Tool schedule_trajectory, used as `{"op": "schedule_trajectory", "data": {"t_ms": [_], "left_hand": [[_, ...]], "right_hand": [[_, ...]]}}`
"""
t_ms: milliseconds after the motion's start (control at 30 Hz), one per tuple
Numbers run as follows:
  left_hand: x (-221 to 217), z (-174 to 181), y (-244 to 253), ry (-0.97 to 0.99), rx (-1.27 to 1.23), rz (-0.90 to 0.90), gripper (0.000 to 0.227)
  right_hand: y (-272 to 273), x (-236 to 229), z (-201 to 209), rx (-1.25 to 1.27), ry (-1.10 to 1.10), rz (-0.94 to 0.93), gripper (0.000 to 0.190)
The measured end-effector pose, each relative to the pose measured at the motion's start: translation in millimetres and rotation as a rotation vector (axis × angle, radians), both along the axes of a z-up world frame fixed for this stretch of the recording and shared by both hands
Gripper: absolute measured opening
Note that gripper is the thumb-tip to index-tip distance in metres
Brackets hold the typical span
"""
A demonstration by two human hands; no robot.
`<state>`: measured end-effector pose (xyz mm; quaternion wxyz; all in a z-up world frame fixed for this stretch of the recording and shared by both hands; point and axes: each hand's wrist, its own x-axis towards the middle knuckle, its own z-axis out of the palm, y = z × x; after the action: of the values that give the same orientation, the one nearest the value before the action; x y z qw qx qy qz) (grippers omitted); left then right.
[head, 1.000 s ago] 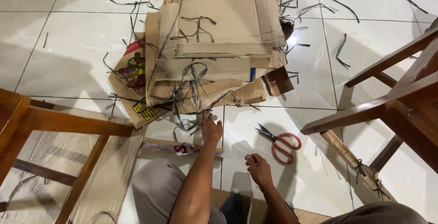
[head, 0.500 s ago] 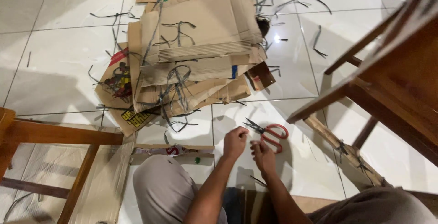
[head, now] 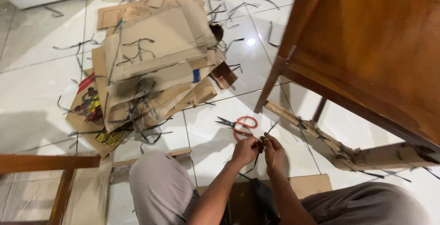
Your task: Wrapping a wooden chair leg with cardboard and securing it with plastic ties
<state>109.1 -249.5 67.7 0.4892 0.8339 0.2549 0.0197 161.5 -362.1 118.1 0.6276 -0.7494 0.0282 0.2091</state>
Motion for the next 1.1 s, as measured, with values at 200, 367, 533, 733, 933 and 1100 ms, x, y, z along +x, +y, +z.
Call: {"op": "schedule_trajectory", "data": {"t_ms": [200,367,533,733,933,1100], "left_hand": [[31.8,0.8,-34.8,0.071,-0.032,-0.12,0.018],[49.9,36.8,-32.4,-0.155,0.071,-0.285,0.02],[95.4,34.9,-5.7,-0.082,0.302,-0.348,0.017],[133.8,55.0,20.2,-0.21,0.768,-0.527,0.029],[160.4,19.9,29.4,-0.286,0.809,-0.495,0.035],[177.5,6.0,35.4,-0.372,0.816,-0.446,0.02]], "right_hand": [[-25.9,25.8,-2.1,0.063,0.052,-0.201,0.029],[-51.9,48.4,-40.7,0.099,0.062,-0.398,0.022],[-62.3,45.6,-39.2,0.189,0.176,-0.515,0.02],[-56.1,34.0,-31.0,0.175,0.274,-0.497,0.019],[-71.8,41.2,-27.3,0.135,0.369,-0.408,0.021],[-60.4,51.3,-45.1,0.207,0.466,-0.399,0.019]]}}
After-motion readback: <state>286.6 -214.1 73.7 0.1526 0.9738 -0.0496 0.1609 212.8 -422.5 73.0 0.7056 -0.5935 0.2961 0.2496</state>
